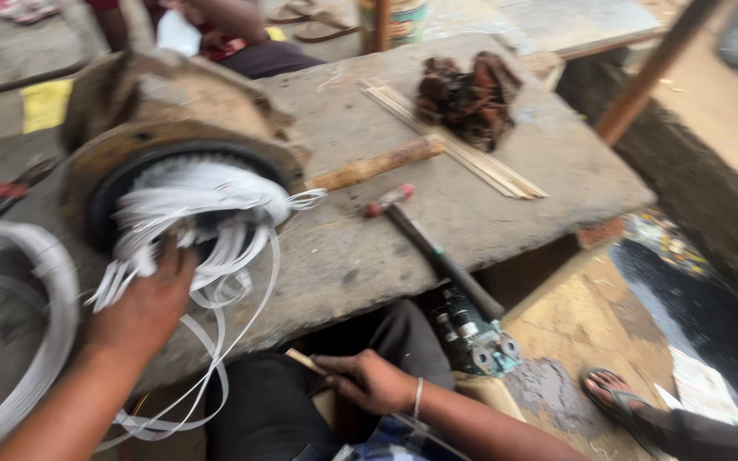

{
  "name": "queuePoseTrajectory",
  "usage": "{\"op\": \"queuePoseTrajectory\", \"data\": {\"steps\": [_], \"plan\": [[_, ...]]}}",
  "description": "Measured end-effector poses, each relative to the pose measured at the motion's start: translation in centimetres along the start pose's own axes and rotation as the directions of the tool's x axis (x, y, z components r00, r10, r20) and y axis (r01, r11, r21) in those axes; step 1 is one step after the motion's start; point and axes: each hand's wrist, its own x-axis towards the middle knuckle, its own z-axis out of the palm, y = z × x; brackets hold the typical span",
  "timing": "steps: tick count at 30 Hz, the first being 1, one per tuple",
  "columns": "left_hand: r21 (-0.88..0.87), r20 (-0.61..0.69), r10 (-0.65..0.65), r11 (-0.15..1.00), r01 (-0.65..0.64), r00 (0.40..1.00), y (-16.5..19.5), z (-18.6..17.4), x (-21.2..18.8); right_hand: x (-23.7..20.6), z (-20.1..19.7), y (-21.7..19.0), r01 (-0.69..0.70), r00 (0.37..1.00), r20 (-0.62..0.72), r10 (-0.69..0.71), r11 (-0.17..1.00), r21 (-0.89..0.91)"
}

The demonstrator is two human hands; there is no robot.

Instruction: The person winds white insulated wire by hand into a circular metal component with slots, using both hands to guide and pack the wire. A thin wooden stick is used to push the wire into place within the slots.

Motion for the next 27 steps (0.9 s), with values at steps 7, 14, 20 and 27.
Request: {"op": "queuePoseTrajectory", "data": {"steps": [7, 14, 20, 27], "plan": [[-0.373, -0.153, -0.341, 0.889, 0.265, 0.928, 1.6, 2.7, -0.3, 0.5, 0.8, 0.6, -0.178, 0.982, 0.053, 0.179, 0.984, -0.031], [-0.415, -0.27, -0.39, 0.872, 0.259, 0.88, 1.5, 2.9, -0.8, 1.5, 1.0, 0.5, -0.177, 0.981, 0.069, 0.18, 0.983, -0.053], [-0.407, -0.243, -0.347, 0.884, 0.23, 0.906, 1.3, 2.7, -0.8, 1.4, 0.8, -0.3, -0.349, 0.929, 0.119, 0.349, 0.937, -0.025], [-0.42, -0.254, -0.411, 0.862, 0.283, 0.876, 2.1, 3.6, -0.5, 1.6, 1.0, -0.2, -0.282, 0.954, 0.088, 0.285, 0.958, -0.052]]}}
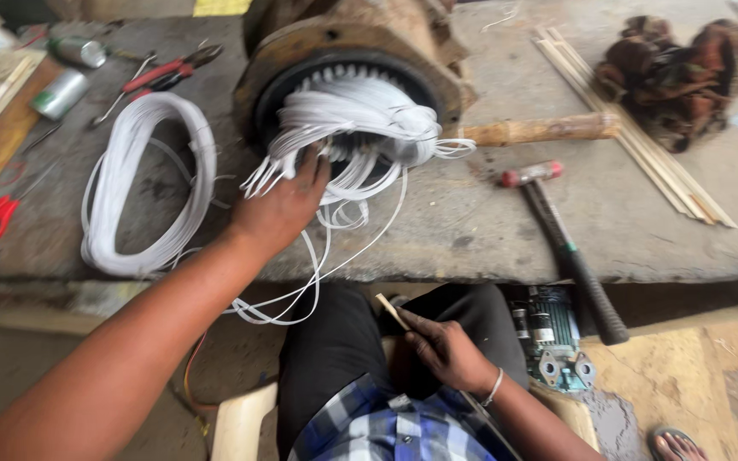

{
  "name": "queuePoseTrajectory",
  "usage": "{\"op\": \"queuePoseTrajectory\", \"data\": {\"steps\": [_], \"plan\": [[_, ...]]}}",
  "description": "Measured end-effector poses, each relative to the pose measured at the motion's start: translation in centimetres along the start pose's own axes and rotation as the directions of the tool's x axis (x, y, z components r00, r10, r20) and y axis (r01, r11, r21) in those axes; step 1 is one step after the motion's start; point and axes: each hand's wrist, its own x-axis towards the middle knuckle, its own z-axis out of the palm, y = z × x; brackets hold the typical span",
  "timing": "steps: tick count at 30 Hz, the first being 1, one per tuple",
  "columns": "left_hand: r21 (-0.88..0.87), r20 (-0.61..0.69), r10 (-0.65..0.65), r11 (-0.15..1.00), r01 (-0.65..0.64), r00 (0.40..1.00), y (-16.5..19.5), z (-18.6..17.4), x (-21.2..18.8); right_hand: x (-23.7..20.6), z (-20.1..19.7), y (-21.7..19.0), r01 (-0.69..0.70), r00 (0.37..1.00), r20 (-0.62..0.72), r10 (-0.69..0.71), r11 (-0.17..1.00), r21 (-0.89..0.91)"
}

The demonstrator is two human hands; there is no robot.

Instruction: The person winds white insulated wire by hand into a circular metal component with slots, using both hands to guide and pack the wire. A thin wooden stick is used to push the wire into place within the slots.

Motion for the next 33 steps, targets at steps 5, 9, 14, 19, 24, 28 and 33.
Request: {"op": "queuePoseTrajectory", "data": {"steps": [5, 9, 14, 19, 24, 28, 33], "plan": [[-0.005, 0.169, -0.018, 1.0, 0.02, 0.985, 0.3, 0.0, 0.5, 0.0, 0.3, 0.3, 0.079, 0.997, -0.015, -0.079, 0.997, 0.023], [-0.045, 0.214, -0.028, 0.998, 0.039, 0.976, 0.3, -0.3, 0.8, 0.0, 0.3, 0.4, -0.035, 0.999, 0.011, 0.035, 0.999, 0.001], [-0.008, 0.147, 0.024, 1.0, -0.023, 0.989, -0.3, -0.4, 0.7, 0.1, 0.5, 0.3, -0.024, 1.0, 0.016, 0.024, 1.0, 0.004], [0.016, 0.01, 0.07, 0.997, -0.07, 0.997, -0.9, -0.3, 0.5, 0.0, 0.5, 0.4, -0.008, 1.0, 0.011, 0.008, 1.0, 0.023], [0.049, 0.0, 0.094, 0.994, -0.094, 0.996, -1.2, -0.5, 0.5, 0.1, 0.4, 0.4, -0.042, 0.999, 0.02, 0.042, 0.998, 0.036], [0.044, -0.041, 0.09, 0.995, -0.088, 0.995, -1.3, -0.4, 0.5, 0.2, 0.5, 0.6, 0.005, 1.0, 0.012, -0.005, 1.0, 0.021], [0.046, -0.117, 0.14, 0.99, -0.135, 0.983, -1.3, 0.2, 0.2, 0.2, 0.3, 0.7, -0.039, 0.999, 0.013, 0.039, 0.999, 0.02]]}}
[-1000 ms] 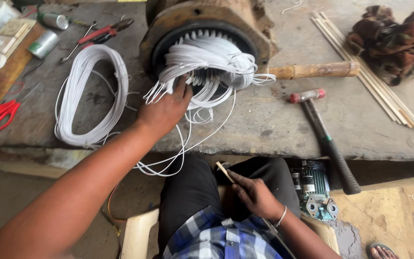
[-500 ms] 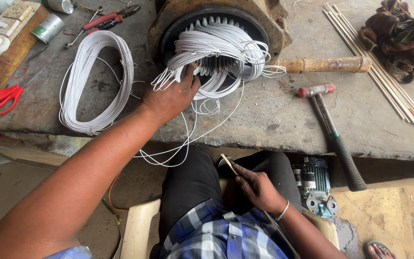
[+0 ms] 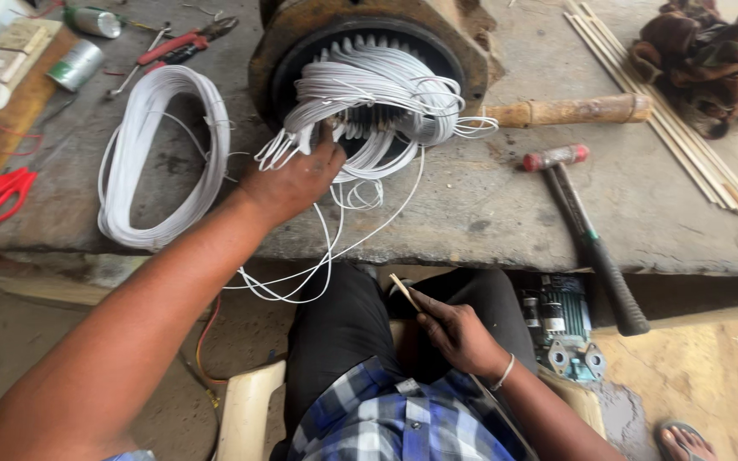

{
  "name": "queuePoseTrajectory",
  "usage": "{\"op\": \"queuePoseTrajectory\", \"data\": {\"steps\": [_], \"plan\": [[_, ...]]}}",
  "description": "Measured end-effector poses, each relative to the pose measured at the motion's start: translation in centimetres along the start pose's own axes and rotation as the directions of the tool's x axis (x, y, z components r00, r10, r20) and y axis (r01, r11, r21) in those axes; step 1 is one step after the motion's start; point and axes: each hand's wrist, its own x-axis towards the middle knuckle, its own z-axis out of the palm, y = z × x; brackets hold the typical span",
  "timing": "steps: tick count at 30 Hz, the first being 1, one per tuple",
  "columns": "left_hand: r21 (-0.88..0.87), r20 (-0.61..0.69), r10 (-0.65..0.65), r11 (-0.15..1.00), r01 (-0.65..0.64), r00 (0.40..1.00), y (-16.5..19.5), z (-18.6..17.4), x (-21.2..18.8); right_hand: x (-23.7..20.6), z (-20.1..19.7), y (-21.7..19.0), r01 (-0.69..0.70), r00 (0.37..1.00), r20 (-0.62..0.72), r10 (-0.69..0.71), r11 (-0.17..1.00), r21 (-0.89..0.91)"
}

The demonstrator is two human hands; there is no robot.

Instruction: The person winds white insulated wire by hand into a circular metal component with slots, using both hands to guide and pack the wire. A thin wooden stick is used to push the wire into place within the slots.

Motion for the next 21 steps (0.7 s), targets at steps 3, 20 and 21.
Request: {"op": "queuePoseTrajectory", "data": {"steps": [3, 20, 21], "plan": [[0.027, 0.002, -0.005, 1.0, 0.005, 1.0, 0.0, 0.5, -0.1, -0.2, -0.4, -1.5, 0.067, 0.998, -0.008, -0.066, 0.997, 0.025], [-0.444, 0.037, -0.218, 0.87, 0.212, 0.975, -0.1, 0.9, 0.0, 16.6, -4.7, -16.7, 0.134, 0.927, -0.221, -0.303, 0.817, -0.56], [-0.423, 0.003, -0.214, 0.885, 0.196, 0.977, -0.2, 1.0, 0.0, 16.7, -4.5, -16.6, 0.113, 0.932, -0.228, -0.282, 0.823, -0.557]]}}
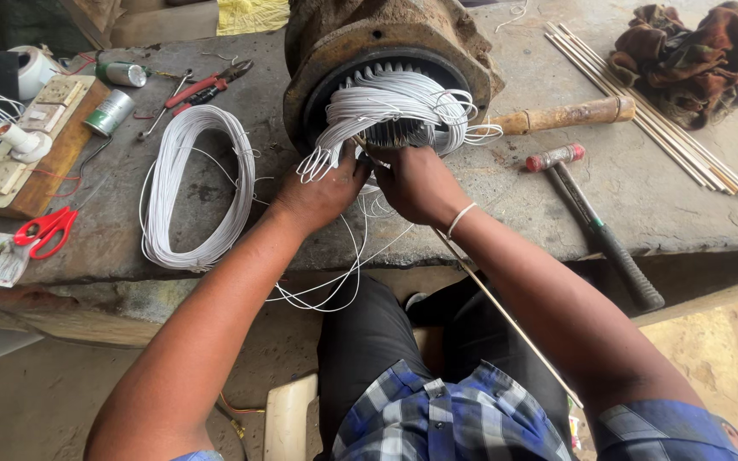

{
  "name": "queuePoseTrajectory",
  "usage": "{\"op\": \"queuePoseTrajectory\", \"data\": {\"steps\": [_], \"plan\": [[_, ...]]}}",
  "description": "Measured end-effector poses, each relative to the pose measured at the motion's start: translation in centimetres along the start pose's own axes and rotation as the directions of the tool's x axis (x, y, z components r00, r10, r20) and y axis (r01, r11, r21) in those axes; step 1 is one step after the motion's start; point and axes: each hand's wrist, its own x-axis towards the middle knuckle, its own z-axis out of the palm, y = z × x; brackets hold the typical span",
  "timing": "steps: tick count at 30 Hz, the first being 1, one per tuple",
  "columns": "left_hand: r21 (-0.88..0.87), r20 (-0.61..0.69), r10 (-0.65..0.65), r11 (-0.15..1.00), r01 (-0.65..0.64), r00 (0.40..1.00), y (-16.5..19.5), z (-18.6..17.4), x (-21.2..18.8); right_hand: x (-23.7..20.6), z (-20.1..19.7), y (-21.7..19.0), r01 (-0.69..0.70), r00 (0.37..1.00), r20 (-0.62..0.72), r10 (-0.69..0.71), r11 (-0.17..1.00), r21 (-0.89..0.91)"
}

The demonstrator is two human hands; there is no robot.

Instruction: The person winds white insulated wire by hand into a circular metal component with slots, using both hands to guide and pack the wire. A thin wooden stick is used to push the wire into place within the slots.

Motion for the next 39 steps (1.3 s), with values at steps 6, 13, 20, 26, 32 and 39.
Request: {"op": "queuePoseTrajectory", "data": {"steps": [6, 13, 20, 26, 32, 39], "plan": [[0.098, -0.018, 0.119, 0.988, -0.117, 0.993, -0.1, 0.1, -0.1, 0.4, 0.9, 0.7, -0.028, 0.999, -0.035, 0.029, 0.999, 0.021], [0.142, 0.002, 0.157, 0.978, -0.156, 0.988, -0.2, -0.4, 0.1, 0.4, 1.3, 0.8, -0.02, 0.999, -0.041, 0.023, 0.996, 0.083], [0.044, -0.016, 0.089, 0.995, -0.089, 0.996, -0.2, -0.6, 0.2, 1.2, 1.4, 1.2, -0.101, 0.994, 0.053, 0.096, 0.989, 0.109], [-0.111, 0.049, -0.032, 0.993, 0.038, 0.998, -0.2, -0.3, 0.4, 2.7, 2.0, 2.5, -0.02, 1.0, 0.024, 0.018, 0.995, 0.096], [0.172, 0.034, 0.181, 0.968, -0.184, 0.983, -0.3, 0.3, -1.0, 2.7, 2.4, 0.8, -0.203, 0.977, 0.073, 0.198, 0.978, 0.055], [0.257, 0.205, 0.142, 0.947, -0.193, 0.968, 3.1, -5.3, -3.5, 1.6, 4.5, -1.5, -0.284, 0.948, -0.096, 0.302, 0.944, 0.168]]}}
